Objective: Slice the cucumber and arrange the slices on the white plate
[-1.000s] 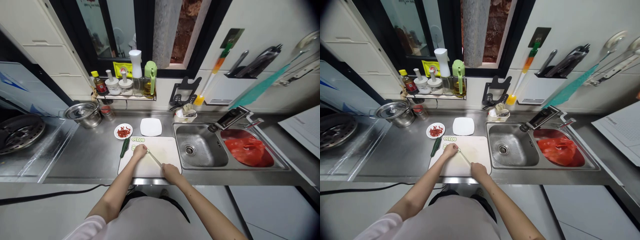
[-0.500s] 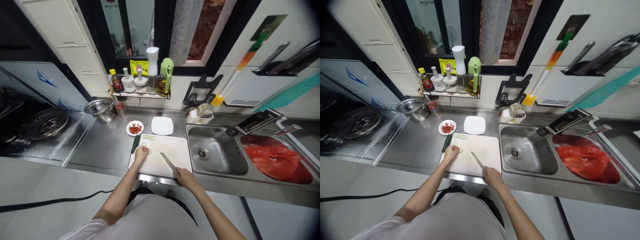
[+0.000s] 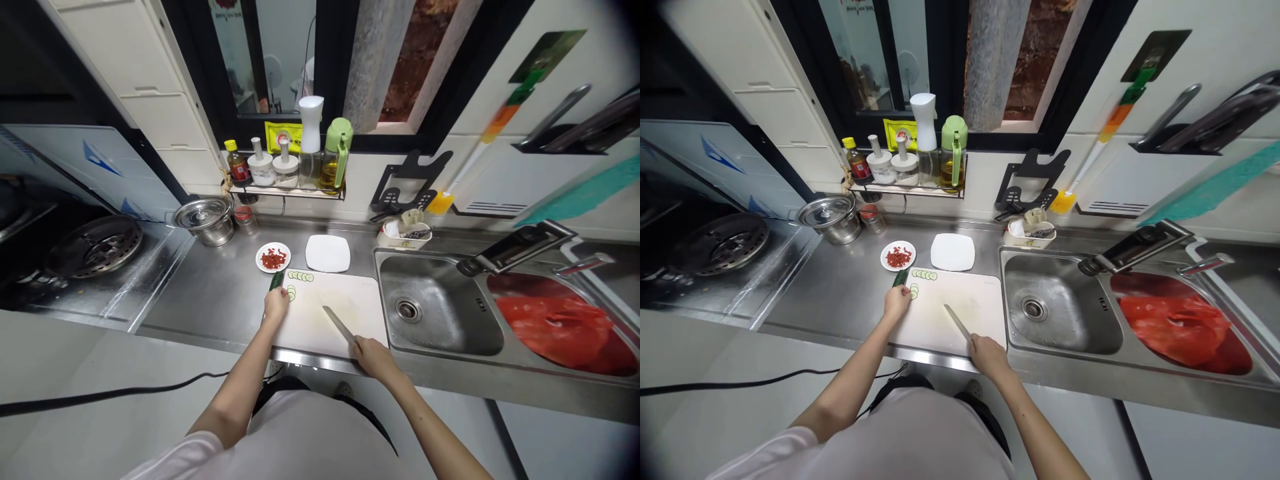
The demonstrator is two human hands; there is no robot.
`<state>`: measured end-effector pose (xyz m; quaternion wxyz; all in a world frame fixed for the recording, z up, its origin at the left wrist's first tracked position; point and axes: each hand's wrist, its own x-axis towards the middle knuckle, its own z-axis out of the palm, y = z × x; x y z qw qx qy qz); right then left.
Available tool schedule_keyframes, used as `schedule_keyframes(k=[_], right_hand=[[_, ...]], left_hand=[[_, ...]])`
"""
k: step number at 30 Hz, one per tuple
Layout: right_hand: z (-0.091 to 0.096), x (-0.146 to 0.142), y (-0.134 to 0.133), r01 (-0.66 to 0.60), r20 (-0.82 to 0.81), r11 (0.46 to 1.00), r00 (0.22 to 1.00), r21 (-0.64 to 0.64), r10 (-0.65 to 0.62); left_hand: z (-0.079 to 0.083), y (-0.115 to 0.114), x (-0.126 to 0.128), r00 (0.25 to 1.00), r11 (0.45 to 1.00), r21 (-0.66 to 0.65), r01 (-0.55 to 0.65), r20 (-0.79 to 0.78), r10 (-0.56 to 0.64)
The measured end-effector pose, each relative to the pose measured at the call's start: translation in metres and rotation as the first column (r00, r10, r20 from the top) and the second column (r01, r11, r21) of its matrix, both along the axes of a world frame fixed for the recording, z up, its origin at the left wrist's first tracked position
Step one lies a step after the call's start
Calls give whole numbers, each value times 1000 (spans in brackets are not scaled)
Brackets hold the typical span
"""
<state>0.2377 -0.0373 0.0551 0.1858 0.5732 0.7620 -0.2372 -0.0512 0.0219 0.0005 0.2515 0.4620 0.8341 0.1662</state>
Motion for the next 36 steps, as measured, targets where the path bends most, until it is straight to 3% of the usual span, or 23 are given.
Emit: schedule_keyframes(k=[14, 20, 28, 36], right_hand=[[4, -1, 1, 15, -5, 1000, 1000, -21, -15], [8, -2, 1, 12, -2, 1000, 1000, -26, -12], [5, -2, 0, 24, -8, 999, 1000, -31, -24], [4, 0, -2, 30, -24, 1000, 999, -1, -30]], left_hand=[[9, -2, 9, 963, 989, -86, 122, -230, -139], [11, -7, 13, 951, 982, -44, 183, -247, -188], [15, -3, 17, 958, 985, -75, 155, -234, -168], [20, 16, 30, 969, 985, -35, 170, -176, -173]])
